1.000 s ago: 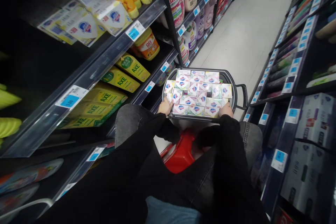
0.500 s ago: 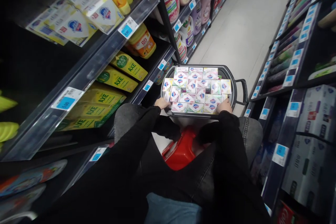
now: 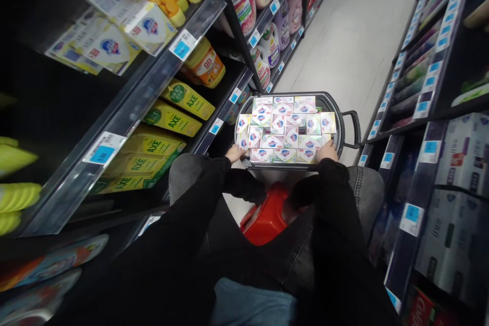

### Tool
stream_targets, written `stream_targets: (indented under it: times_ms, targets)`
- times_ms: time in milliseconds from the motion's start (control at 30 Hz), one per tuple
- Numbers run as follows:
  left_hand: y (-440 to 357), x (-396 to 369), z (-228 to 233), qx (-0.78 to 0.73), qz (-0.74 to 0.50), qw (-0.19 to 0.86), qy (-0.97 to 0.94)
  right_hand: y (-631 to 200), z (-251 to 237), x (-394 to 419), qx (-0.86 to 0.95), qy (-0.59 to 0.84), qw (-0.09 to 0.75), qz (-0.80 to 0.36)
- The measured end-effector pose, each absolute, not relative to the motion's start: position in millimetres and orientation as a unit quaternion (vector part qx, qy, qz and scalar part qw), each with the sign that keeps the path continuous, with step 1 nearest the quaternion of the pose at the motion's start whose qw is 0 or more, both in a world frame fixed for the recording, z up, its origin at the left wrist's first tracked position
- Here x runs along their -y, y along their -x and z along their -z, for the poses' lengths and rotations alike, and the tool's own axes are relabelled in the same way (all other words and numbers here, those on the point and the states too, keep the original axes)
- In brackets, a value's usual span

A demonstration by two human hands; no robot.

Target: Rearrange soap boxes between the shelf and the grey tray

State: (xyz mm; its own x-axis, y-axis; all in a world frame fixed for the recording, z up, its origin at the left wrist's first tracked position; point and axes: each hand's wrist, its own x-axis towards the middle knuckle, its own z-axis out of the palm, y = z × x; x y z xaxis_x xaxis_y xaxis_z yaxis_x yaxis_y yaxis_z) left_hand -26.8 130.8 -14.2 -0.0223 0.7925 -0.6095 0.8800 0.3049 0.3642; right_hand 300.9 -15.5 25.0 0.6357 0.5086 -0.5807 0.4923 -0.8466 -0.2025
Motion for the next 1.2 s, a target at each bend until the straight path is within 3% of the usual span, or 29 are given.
stream_targets:
  times_ms: [467,1200]
  targets:
    - [10.3,-122.7,13.3,-0.718,0.178,0.255,-0.623,-303.2,-24.2,19.8,0.291,0.897,0.003,-0.334]
    - [-10.1,-108.7,5.4,-0.74,0.132,0.212,-0.624,-307.6,-17.9,25.8,0.309,0.89,0.006,-0.336]
